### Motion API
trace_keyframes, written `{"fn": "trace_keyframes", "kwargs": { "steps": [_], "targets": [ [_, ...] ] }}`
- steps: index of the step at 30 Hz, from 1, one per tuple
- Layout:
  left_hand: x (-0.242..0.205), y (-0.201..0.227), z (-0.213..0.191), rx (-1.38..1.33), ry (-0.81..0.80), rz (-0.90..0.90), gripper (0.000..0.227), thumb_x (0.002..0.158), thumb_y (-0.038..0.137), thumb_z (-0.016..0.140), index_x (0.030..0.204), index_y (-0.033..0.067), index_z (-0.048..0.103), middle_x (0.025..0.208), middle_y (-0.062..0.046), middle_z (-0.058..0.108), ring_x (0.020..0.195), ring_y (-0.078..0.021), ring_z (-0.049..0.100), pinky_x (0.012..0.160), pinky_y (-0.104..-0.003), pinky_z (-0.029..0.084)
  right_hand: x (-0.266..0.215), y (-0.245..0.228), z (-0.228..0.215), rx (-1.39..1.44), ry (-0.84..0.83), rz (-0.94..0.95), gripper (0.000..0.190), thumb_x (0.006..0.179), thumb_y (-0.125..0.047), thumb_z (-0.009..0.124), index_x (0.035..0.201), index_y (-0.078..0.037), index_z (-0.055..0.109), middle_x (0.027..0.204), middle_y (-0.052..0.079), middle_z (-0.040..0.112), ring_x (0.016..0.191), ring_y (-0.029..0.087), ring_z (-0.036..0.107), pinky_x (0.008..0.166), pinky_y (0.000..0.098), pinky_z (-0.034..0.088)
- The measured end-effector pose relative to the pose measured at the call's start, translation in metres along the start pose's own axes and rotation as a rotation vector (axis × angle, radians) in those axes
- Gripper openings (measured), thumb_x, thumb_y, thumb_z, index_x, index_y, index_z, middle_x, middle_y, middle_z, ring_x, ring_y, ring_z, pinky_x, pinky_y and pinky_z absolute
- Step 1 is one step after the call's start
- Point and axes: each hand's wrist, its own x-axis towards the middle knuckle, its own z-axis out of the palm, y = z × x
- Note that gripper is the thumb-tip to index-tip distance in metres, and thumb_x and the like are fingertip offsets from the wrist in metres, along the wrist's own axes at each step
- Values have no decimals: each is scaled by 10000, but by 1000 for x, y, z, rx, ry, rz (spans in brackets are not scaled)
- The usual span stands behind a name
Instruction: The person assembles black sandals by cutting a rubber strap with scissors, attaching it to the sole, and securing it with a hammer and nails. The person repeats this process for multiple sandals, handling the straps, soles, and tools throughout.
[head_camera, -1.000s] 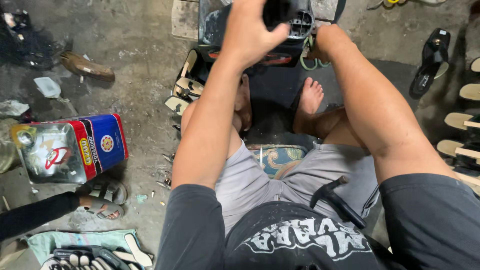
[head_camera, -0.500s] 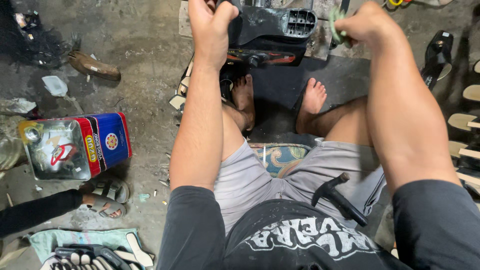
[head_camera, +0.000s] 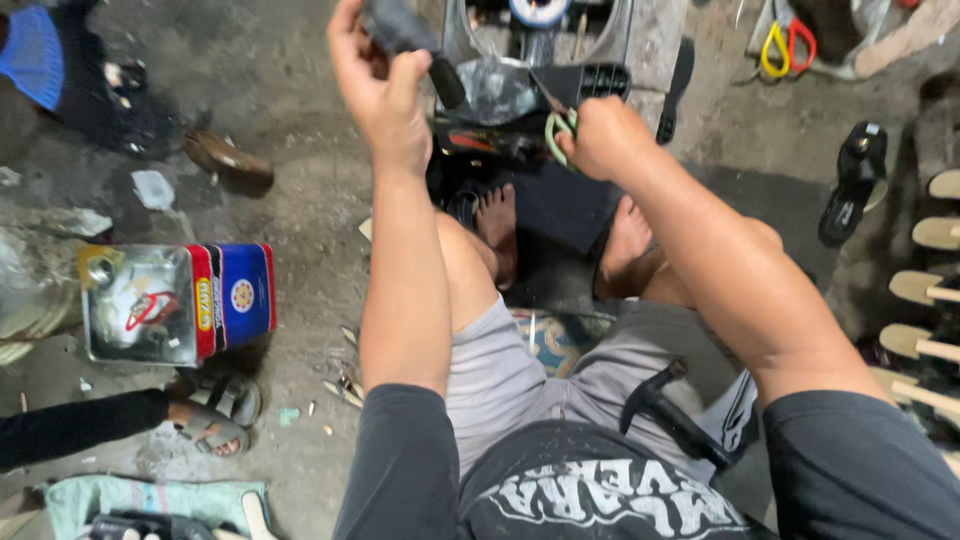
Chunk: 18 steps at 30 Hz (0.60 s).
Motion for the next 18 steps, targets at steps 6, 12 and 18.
{"fn": "trace_keyframes", "kwargs": {
  "steps": [6,12,18],
  "targets": [
    [-51,84,32,373,128,404,630,876,79,724,1404,116,383,1352,-78,433,1253,-196,498,1230,-379,400,-13,10,-35,734,-162,265,598,934,-531,770,865,56,685,829,306,669,658,416,687,587,448,475],
    [-193,104,77,490,-312,612,713,673,233,951,1134,158,413,1163,-60,395,1132,-242,473,946,-411,450,-147,-24,-38,1771,-285,22,591,842,-489,769,1127,-29,532,952,121,684,792,214,664,698,355,536],
    [-234,124,83,94,-99,-364,791,876,465,857,1396,122,370,1437,-62,454,1334,-203,513,1174,-399,423,-266,-41,-29,1414,20,-77,592,813,-167,837,1301,-78,515,994,-44,524,913,68,520,802,238,440]
  ]
}}
